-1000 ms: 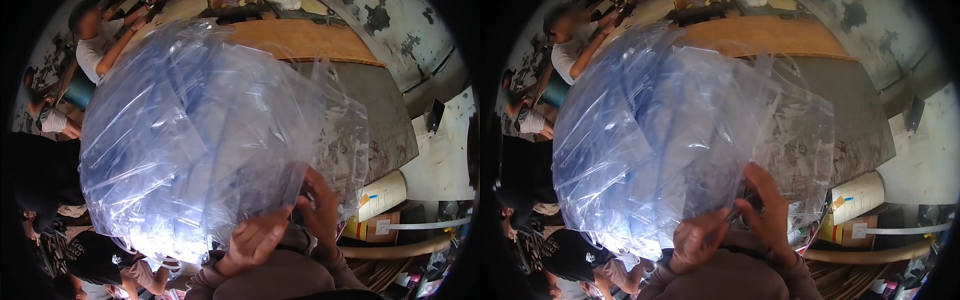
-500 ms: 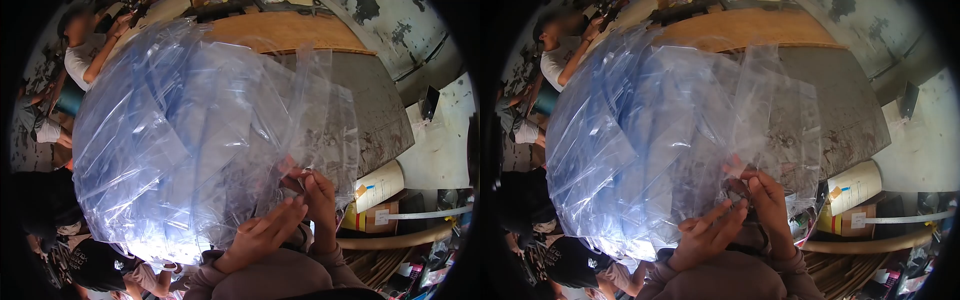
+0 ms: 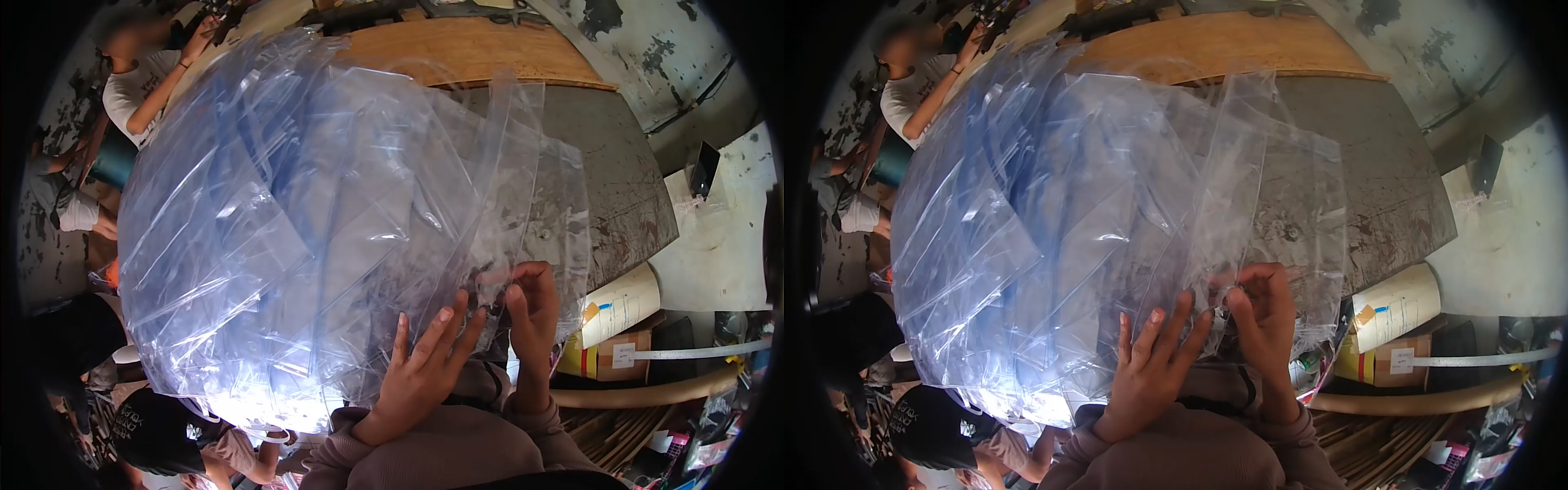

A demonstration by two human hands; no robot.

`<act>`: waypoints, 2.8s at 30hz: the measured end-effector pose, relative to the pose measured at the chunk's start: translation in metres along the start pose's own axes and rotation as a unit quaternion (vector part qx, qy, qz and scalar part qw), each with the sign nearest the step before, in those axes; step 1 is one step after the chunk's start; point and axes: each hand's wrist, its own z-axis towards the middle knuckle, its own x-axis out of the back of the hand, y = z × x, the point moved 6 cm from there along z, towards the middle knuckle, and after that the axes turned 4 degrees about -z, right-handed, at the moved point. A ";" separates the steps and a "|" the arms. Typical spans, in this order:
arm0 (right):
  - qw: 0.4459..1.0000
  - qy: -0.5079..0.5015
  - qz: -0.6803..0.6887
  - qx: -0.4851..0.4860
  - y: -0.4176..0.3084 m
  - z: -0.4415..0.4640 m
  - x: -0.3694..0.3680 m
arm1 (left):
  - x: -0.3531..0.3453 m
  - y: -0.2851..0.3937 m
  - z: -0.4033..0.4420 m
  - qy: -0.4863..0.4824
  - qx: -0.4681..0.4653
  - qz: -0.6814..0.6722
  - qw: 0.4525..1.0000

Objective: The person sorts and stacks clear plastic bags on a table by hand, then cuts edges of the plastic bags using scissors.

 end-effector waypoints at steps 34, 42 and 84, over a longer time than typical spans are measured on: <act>0.878 -0.033 -0.443 0.178 -0.047 0.020 0.018 | -0.002 0.002 0.010 -0.004 -0.023 -0.031 0.999; 0.781 0.038 -0.599 0.173 -0.039 0.092 0.002 | -0.011 0.006 0.010 0.015 -0.027 0.014 0.999; 0.979 -0.140 -0.093 -0.113 0.004 0.021 0.012 | -0.011 0.037 -0.011 0.038 -0.252 -0.163 0.953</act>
